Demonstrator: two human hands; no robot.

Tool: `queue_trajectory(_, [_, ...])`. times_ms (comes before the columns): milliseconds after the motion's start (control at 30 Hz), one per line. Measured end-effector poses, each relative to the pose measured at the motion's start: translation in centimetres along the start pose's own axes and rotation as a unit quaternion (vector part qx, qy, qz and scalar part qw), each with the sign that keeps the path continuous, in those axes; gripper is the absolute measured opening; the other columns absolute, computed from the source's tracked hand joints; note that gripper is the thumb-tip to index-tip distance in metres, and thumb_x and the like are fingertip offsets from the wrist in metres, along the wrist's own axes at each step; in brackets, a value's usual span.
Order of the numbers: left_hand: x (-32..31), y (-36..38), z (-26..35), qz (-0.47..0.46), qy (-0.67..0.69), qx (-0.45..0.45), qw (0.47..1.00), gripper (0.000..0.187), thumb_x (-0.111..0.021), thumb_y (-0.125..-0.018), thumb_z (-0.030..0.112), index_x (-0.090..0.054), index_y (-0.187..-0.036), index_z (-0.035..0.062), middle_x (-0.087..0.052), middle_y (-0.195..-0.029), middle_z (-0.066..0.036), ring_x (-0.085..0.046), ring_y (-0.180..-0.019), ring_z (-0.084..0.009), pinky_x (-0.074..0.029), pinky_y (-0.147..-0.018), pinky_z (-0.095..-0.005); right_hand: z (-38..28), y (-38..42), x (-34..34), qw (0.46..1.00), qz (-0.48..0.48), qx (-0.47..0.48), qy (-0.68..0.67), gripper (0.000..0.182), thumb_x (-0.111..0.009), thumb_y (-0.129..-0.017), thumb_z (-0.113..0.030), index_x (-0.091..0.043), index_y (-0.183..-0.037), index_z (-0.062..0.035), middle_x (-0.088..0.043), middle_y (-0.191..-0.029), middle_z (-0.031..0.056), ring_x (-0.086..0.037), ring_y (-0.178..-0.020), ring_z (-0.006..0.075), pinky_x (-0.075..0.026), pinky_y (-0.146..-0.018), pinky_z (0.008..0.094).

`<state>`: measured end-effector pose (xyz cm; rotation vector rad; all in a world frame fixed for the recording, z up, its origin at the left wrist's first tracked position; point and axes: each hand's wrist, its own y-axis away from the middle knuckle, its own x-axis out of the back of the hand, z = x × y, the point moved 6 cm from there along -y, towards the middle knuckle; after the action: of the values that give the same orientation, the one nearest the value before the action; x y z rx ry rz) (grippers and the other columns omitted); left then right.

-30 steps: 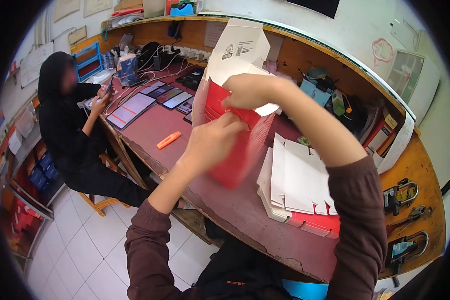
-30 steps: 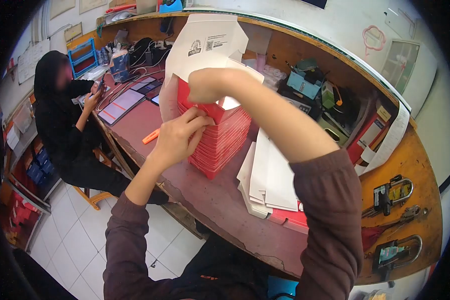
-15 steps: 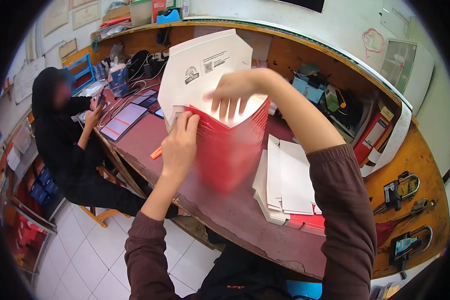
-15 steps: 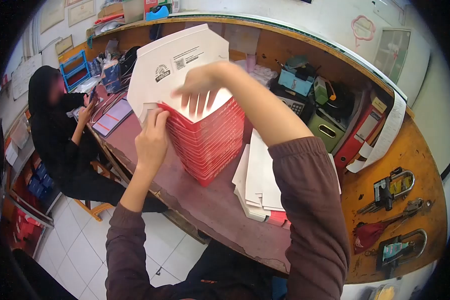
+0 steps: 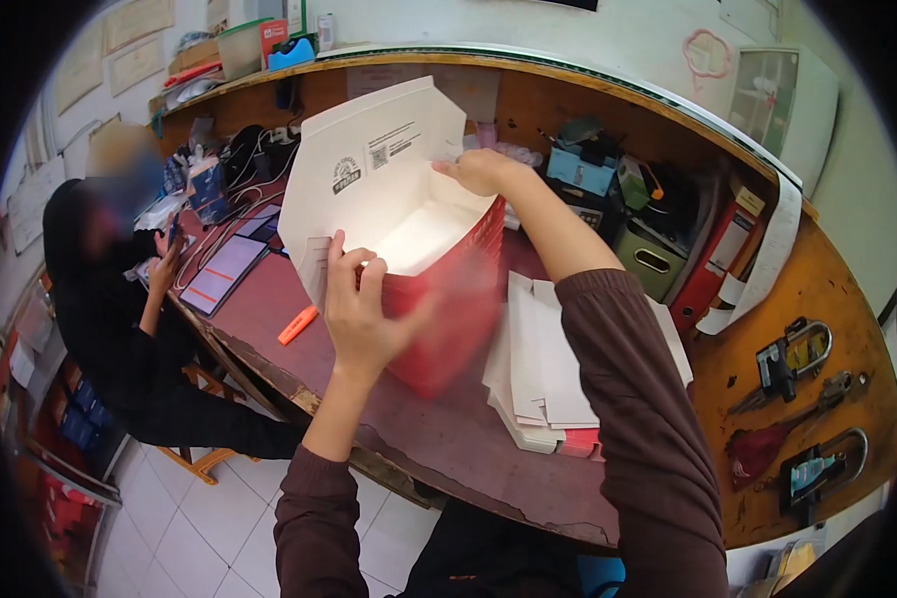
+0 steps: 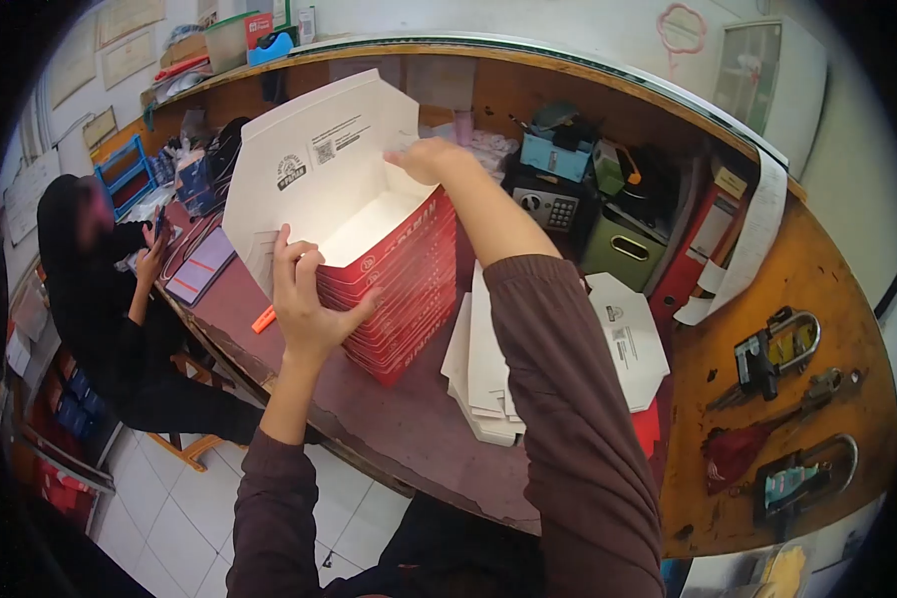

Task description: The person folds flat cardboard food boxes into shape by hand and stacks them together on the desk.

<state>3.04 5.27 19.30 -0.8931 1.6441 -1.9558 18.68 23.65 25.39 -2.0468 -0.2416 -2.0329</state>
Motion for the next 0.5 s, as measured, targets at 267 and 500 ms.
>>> queue_trajectory(267, [1.1,0.7,2.1,-0.013,-0.078,0.079,0.994,0.063,-0.072,-0.062,0.028,-0.046,-0.113,0.0041,-0.04,-0.121,-0.018,-0.03,-0.12,-0.0412,-0.028,-0.095,-0.0525,-0.5,14.3,4.9,0.791,0.529,0.137,-0.275,0.03,-0.045,-0.088,-0.031,-0.056,-0.095,-0.0037,-0.052,-0.086,0.0146,-0.053,-0.079,0.0292,-0.042,-0.07,0.0353])
queue_trajectory(500, [-11.5,10.2,17.7,-0.4,0.263,-0.032,0.877,0.054,-0.066,-0.07,0.024,-0.047,-0.115,0.0036,-0.033,-0.131,-0.02,-0.026,-0.124,-0.036,-0.024,-0.101,-0.0435,2.5,30.4,-3.1,0.735,0.449,0.06,-0.504,0.031,-0.037,-0.092,-0.025,-0.054,-0.095,0.0018,-0.052,-0.093,0.0067,-0.049,-0.088,0.0137,-0.039,-0.079,0.0267])
